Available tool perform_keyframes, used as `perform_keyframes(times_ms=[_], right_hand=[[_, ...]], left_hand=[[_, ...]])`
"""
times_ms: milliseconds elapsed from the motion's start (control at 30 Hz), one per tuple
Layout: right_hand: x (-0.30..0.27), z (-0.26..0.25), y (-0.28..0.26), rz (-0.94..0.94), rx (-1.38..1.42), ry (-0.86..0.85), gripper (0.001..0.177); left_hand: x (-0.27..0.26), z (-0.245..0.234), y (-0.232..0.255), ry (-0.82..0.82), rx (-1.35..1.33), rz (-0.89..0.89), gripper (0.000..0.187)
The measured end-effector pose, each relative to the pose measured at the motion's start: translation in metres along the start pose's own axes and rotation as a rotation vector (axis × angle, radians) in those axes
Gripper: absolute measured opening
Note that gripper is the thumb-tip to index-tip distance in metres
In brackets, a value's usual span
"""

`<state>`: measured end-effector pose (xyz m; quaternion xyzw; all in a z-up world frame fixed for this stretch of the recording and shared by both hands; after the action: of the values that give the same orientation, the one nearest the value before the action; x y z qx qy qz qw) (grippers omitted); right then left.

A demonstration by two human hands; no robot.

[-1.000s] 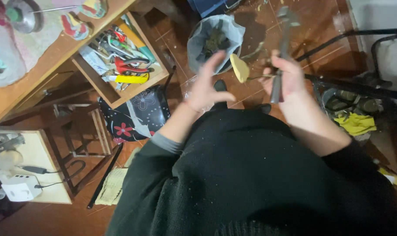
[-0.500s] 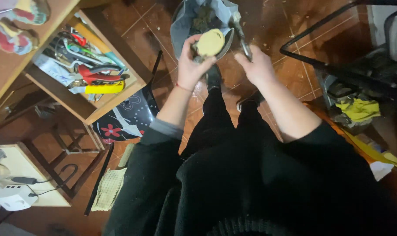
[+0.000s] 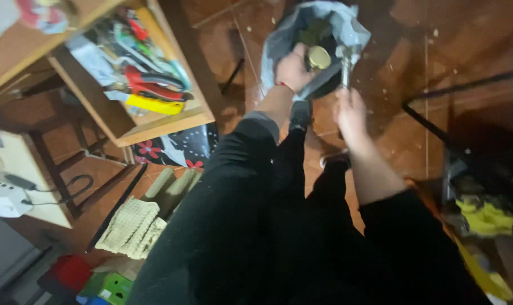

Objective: The person uses a hammer to strike a small object held over a bucket, then handles a metal frame and a red object, striking them with the hammer as well. The person moves between a table and the floor, manipulating various items and tools.

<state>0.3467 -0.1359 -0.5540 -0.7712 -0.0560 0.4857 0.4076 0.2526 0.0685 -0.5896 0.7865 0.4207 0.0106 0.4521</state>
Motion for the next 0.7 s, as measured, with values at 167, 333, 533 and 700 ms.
perform_keyframes(times_ms=[167, 333, 533, 700], right_hand=[[0.022, 0.003, 0.014, 0.053, 0.007, -0.038, 0.027], [0.058, 0.008, 0.07, -0.635, -0.604, 0.429, 0.034], [0.028, 0.019, -0.03, -0.011, -0.128, 0.159, 0.038], [0.069, 0.025, 0.066, -0.363, -0.581, 0.225, 0.039]], left_hand=[[0.001, 0.028, -0.023, 0.121, -0.037, 0.111, 0.061], [0.003, 0.033, -0.041, 0.205, -0.069, 0.173, 0.058], [0.007, 0.028, -0.04, 0.105, -0.042, 0.03, 0.061], [0.016, 0.053, -0.065, 0.139, -0.041, 0.077, 0.057]])
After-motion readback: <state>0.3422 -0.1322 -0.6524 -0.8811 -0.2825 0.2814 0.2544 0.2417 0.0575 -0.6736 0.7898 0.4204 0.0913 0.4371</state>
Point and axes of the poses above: each hand's wrist, its own x-axis towards the middle knuckle, its own z-axis out of the palm, y = z × x, the point moved 2 cm from there along x, towards the middle knuckle, and after that the axes turned 6 degrees about -x, right-handed, at the moved point
